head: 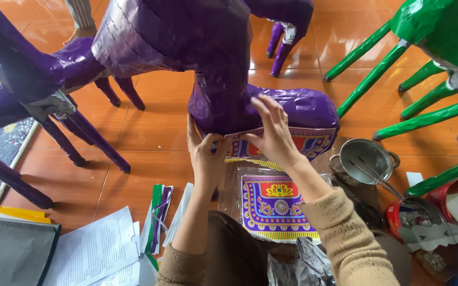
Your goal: Decorating paper-mache horse models with colorful paper patterns and cutouts
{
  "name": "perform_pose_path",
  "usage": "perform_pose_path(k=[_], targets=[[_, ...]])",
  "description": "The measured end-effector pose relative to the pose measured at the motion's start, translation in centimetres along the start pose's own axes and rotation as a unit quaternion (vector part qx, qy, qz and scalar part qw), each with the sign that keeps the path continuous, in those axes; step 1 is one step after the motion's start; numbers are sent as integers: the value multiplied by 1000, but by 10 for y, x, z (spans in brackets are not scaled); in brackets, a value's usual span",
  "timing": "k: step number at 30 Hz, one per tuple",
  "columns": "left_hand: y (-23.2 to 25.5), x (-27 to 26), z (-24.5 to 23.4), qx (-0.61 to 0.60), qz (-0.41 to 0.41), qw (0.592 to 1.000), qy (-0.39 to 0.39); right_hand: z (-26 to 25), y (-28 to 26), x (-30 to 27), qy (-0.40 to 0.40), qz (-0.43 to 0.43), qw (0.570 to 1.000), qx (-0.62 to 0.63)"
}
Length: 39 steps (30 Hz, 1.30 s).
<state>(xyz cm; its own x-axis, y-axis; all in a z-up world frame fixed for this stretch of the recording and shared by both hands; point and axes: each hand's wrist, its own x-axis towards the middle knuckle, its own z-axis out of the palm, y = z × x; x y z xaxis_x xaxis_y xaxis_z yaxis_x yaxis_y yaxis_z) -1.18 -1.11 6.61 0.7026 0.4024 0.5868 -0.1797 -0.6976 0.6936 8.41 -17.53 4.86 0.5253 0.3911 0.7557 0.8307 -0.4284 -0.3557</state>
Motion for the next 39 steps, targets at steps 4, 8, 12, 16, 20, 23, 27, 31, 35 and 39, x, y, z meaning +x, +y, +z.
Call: perform_pose_path(k=[4, 8, 12, 16, 20, 23, 27, 31, 35, 39], targets=[[-7, -1, 9, 5, -51, 999, -4, 6, 3, 8, 22, 5, 1000, -3], [-28, -11, 28, -31, -15, 998, 53, 10, -1, 10, 12, 44, 999, -13], [-53, -33, 33, 14, -4, 1000, 21, 11, -1, 11, -17, 83, 996, -20], [-82, -66, 31, 55, -37, 996, -54, 13, 2, 10, -43, 111, 993, -17], [-85, -81, 16, 2, -69, 992, -106, 12, 0, 11, -55, 119, 991, -1], [-73, -77, 4, -35, -112, 984, -134, 12, 2, 10, -68, 124, 990, 0], [-56, -76, -4, -138, -102, 971, -167, 11, 2, 10, -72, 128, 989, 9], [-67, -75, -2, -96, -108, 977, -157, 5, -7, 13, -80, 136, 987, 18], [-92, -77, 8, -98, -88, 979, -153, 9, -13, 13, -28, 108, 994, 15], [-98, -77, 9, -107, -86, 978, -156, 20, -15, 15, -1, 93, 996, 0]])
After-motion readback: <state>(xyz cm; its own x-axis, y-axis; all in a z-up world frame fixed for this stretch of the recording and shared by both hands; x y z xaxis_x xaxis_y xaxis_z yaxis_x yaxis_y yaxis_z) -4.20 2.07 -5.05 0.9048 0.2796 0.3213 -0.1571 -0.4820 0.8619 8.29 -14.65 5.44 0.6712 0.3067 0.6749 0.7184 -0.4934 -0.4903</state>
